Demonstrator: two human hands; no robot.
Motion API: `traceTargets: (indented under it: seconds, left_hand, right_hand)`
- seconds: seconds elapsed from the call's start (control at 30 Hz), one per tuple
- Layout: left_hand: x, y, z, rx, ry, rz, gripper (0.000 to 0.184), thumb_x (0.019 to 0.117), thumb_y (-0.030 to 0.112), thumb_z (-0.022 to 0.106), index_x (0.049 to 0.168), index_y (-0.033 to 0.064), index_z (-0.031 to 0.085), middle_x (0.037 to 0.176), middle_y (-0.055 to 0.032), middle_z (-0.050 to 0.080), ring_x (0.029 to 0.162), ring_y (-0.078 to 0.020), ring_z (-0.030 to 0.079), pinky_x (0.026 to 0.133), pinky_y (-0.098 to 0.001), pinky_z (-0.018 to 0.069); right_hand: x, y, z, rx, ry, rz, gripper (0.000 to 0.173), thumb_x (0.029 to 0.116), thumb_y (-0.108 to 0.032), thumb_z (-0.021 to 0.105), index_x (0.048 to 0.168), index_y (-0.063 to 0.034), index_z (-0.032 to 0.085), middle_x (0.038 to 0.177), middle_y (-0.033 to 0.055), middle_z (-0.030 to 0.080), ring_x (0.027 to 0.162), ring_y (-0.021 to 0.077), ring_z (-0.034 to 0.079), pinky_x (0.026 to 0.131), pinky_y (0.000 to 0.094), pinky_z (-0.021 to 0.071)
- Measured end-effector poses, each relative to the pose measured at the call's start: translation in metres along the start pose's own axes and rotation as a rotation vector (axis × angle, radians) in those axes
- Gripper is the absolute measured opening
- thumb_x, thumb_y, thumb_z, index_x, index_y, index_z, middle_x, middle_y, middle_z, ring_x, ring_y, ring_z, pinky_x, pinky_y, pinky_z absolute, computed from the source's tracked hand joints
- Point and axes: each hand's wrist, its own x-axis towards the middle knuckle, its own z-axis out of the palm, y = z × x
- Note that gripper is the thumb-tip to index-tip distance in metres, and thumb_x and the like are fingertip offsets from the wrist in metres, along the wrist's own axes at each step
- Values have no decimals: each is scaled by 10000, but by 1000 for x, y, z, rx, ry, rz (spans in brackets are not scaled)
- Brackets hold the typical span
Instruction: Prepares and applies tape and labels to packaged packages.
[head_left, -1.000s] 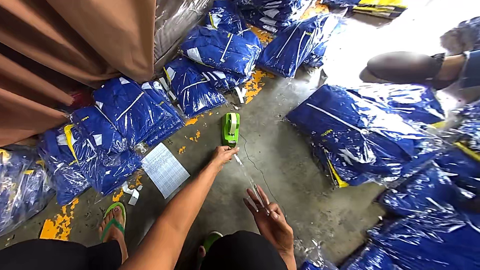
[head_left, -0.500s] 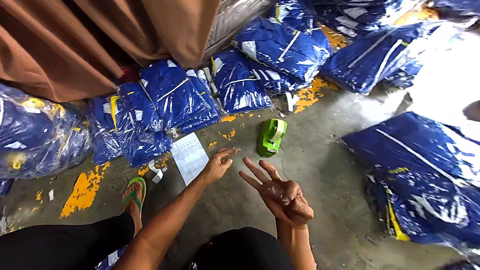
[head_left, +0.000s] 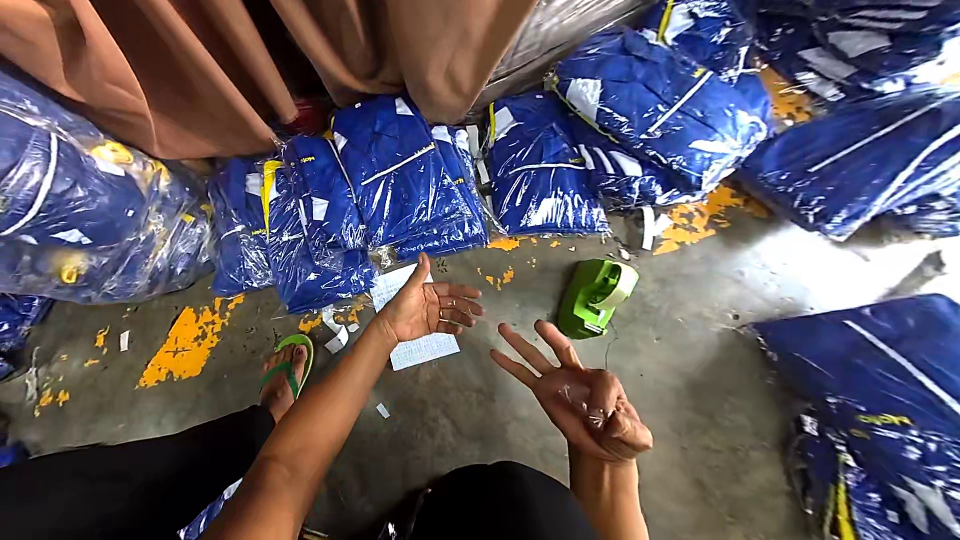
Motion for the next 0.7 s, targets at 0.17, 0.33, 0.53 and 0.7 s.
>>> traceTargets:
  seconds: [0.17,0.33,0.53,0.7]
  left_hand:
    - [-15,21,-12,168,94,50,288,1072,175,485,1240,5,645,1148,-113,727,966,-162,722,863,-303,593]
    - [-20,34,-10,283,217,37,202,991,-51,564,1166,-20,659,1051,-111,743,907,-162,733,834,-300,607]
    - [-28,49,-10,479,341,71,126,1014,-13,558,1097,-29,652,988,-108,750,818,-160,744,754,-311,628]
    - [-44,76,-6,811,445,242,130,1017,53,585,1105,34,678,1105,-105,715,846,-154,702,716,-301,596]
  right_hand:
    - [4,6,-4,13,7,-14,193,881,-336,731,900,-152,783,1611,190,393,1482,465,351,1148,671,370]
    - [6,14,-6,15,-19,5,191,889,-319,731,956,-152,794,1595,189,418,1472,469,365,1148,673,372]
    - [-1,19,-11,-33,2,88,161,889,-301,751,951,-160,794,1617,195,378,1491,446,340,1161,631,383]
    - [-20,20,-16,-189,151,207,149,923,-280,752,967,-143,792,1572,194,450,1466,396,407,1150,552,436]
